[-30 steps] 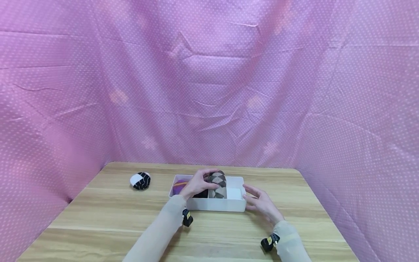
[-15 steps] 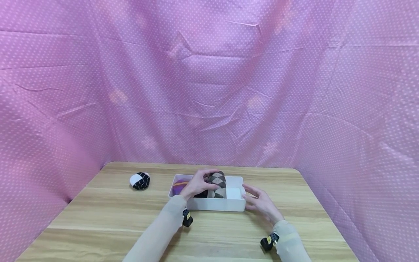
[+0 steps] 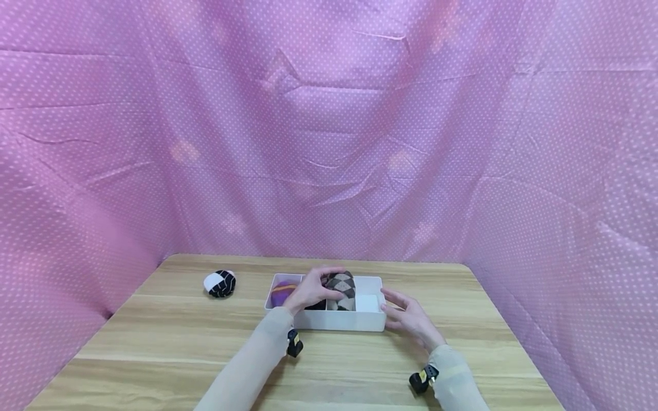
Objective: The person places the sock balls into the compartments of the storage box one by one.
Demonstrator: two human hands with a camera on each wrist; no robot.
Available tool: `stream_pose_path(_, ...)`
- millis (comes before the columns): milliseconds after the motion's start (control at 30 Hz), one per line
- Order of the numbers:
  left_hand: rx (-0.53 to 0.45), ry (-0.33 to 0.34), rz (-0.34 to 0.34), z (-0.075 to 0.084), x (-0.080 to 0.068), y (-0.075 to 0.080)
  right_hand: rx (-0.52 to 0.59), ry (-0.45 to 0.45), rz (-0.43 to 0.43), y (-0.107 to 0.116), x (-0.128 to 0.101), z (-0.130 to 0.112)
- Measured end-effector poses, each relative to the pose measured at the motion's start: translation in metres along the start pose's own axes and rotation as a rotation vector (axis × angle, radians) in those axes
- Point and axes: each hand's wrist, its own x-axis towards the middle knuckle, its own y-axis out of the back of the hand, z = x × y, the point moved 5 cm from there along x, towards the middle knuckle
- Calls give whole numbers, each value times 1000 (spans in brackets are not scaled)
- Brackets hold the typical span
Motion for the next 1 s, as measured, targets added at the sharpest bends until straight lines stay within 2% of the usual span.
stream_pose_path(400,39,31,25,1,-4,-5,-2,11,-19,4,-3,4)
stream_pose_path(700,48,20,17,3,-10,-9,-34,4,1,6,-7,4)
stream_pose_path(1000,69,42,10,9,-15,-15,13,3,-40,8,-11,5)
